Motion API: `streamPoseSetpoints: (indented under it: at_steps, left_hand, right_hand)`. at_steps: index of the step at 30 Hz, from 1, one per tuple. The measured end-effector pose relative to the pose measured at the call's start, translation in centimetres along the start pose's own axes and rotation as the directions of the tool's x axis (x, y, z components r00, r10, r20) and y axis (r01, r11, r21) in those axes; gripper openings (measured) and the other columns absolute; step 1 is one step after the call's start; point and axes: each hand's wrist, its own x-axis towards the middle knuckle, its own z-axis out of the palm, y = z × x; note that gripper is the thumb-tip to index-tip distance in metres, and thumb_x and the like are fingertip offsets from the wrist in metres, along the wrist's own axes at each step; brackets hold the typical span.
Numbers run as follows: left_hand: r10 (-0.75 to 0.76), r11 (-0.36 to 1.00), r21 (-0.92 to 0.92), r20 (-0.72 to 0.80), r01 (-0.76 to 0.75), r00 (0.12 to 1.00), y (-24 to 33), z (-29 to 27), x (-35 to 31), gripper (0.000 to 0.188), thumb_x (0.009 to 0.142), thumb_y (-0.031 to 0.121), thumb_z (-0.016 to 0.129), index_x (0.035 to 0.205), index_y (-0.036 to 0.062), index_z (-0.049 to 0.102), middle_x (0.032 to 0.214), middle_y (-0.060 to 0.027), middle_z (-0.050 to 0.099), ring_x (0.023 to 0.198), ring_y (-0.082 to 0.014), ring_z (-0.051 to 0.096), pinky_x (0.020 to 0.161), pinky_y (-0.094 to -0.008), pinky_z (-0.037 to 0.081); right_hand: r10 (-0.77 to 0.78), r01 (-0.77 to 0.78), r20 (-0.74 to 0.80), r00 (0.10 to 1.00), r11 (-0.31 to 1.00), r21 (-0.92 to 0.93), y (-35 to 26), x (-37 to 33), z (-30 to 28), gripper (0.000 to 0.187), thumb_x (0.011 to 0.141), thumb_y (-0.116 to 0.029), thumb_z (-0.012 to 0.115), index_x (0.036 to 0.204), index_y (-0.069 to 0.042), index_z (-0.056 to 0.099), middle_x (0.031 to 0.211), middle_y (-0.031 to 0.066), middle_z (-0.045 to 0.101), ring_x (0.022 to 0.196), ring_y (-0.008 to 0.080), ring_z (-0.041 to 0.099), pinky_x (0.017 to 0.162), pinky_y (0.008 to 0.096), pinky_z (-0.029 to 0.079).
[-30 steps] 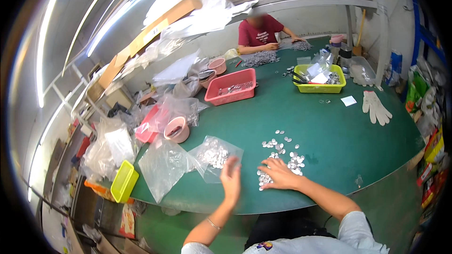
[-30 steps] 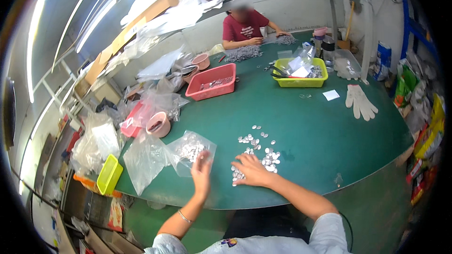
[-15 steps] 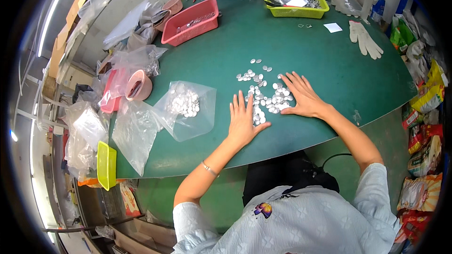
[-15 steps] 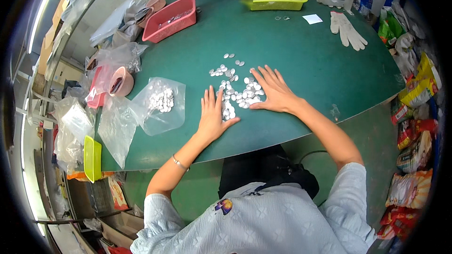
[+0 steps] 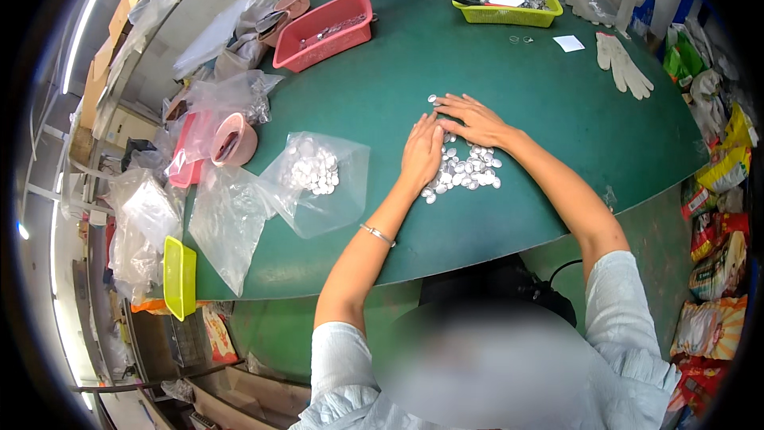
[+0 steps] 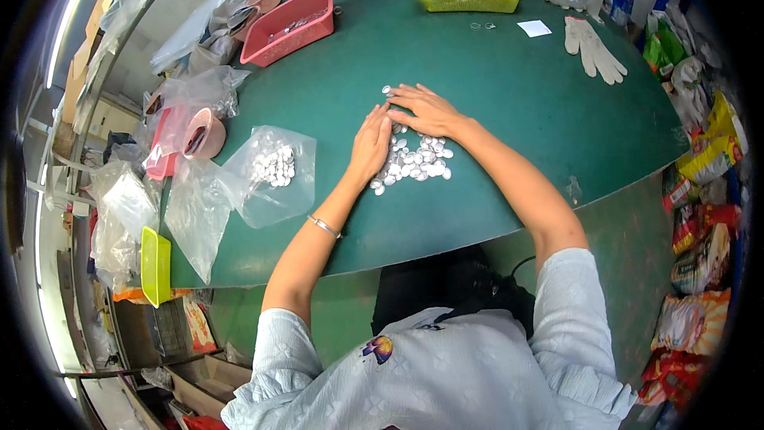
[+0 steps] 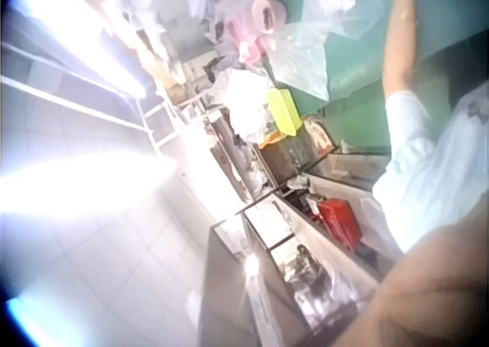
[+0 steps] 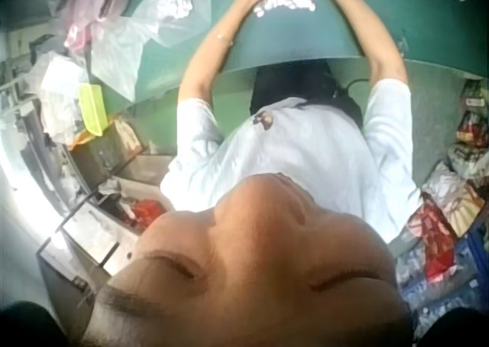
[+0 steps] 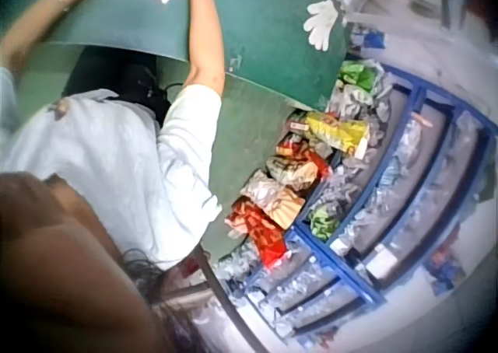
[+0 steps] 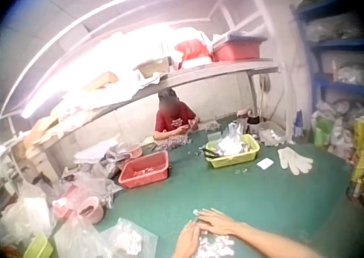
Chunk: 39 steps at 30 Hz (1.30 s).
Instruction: The person sorts small, white, circular discs on a green table. They pick up handfuls of the discs, separate them, and place them into a clear plastic bag. The person occasionally gathers scattered discs from the table surface to continue the sorting process.
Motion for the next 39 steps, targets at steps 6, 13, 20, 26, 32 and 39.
streamPoseSetpoints:
  at_steps: [6,13,20,26,32,39]
  left_hand:
    - [0.216,0.968,0.073,0.236,-0.238,0.947,4.3,-2.9,-6.2,0.051,0.083,0.021,0.059,0.127,0.0011,0.042,0.132,-0.0184,0.041,0.124,-0.0363,0.037,0.104,-0.0425,0.030]
    - [0.187,0.981,0.011,0.151,-0.191,0.971,4.3,-1.7,-6.8,0.056,0.075,0.007,0.066,0.126,0.0019,0.042,0.129,-0.0177,0.041,0.119,-0.0354,0.041,0.099,-0.0398,0.038]
    - [0.227,0.972,-0.077,0.062,-0.223,0.972,2.8,-0.8,-6.8,0.042,0.079,0.006,0.057,0.119,-0.0004,0.047,0.124,-0.0197,0.045,0.117,-0.0352,0.042,0.100,-0.0417,0.035]
    - [0.138,0.990,-0.040,0.060,-0.136,0.989,2.8,-0.6,-7.8,0.029,0.083,0.017,0.055,0.110,0.0057,0.057,0.115,-0.0171,0.051,0.111,-0.0328,0.048,0.092,-0.0389,0.043]
    - [0.315,0.949,0.068,-0.106,-0.309,0.943,0.2,2.0,-7.9,0.029,0.081,0.018,0.061,0.107,0.0070,0.058,0.108,-0.0155,0.053,0.103,-0.0328,0.050,0.087,-0.0401,0.044]
    - [0.343,0.937,0.119,-0.123,-0.329,0.931,-0.2,2.1,-7.0,0.030,0.080,0.019,0.063,0.106,0.0052,0.056,0.109,-0.0159,0.049,0.103,-0.0336,0.049,0.082,-0.0409,0.047]
  right_hand:
    - [-0.192,0.185,0.142,0.971,0.981,0.062,-3.5,-6.7,-0.7,0.072,0.079,-0.043,0.061,0.134,-0.004,0.037,0.138,0.0127,0.039,0.133,0.0263,0.028,0.112,0.0423,0.018]
    - [-0.223,0.224,0.016,0.975,0.970,-0.094,-4.6,-8.4,-0.6,0.081,0.069,-0.048,0.071,0.128,-0.001,0.041,0.132,0.0160,0.043,0.128,0.0346,0.032,0.106,0.0438,0.028]
    - [-0.356,0.342,-0.150,0.922,0.933,-0.111,-3.5,-6.3,1.0,0.056,0.067,-0.030,0.075,0.110,-0.001,0.054,0.114,0.0153,0.052,0.111,0.0343,0.046,0.095,0.0423,0.037]
    - [-0.214,0.225,-0.114,0.970,0.970,0.089,-1.2,-7.0,3.0,0.037,0.078,-0.009,0.067,0.111,0.000,0.051,0.119,0.0193,0.047,0.110,0.0353,0.046,0.092,0.0389,0.040]
    - [-0.310,0.306,-0.092,0.946,0.950,-0.058,-1.2,-6.6,3.3,0.029,0.087,-0.008,0.055,0.114,0.002,0.050,0.115,0.0177,0.046,0.104,0.0327,0.048,0.087,0.0390,0.041]
    - [-0.354,0.320,-0.100,0.930,0.914,-0.250,-5.4,-6.3,0.7,0.029,0.088,-0.026,0.057,0.096,0.002,0.057,0.086,0.0199,0.056,0.075,0.0345,0.057,0.064,0.0393,0.047]
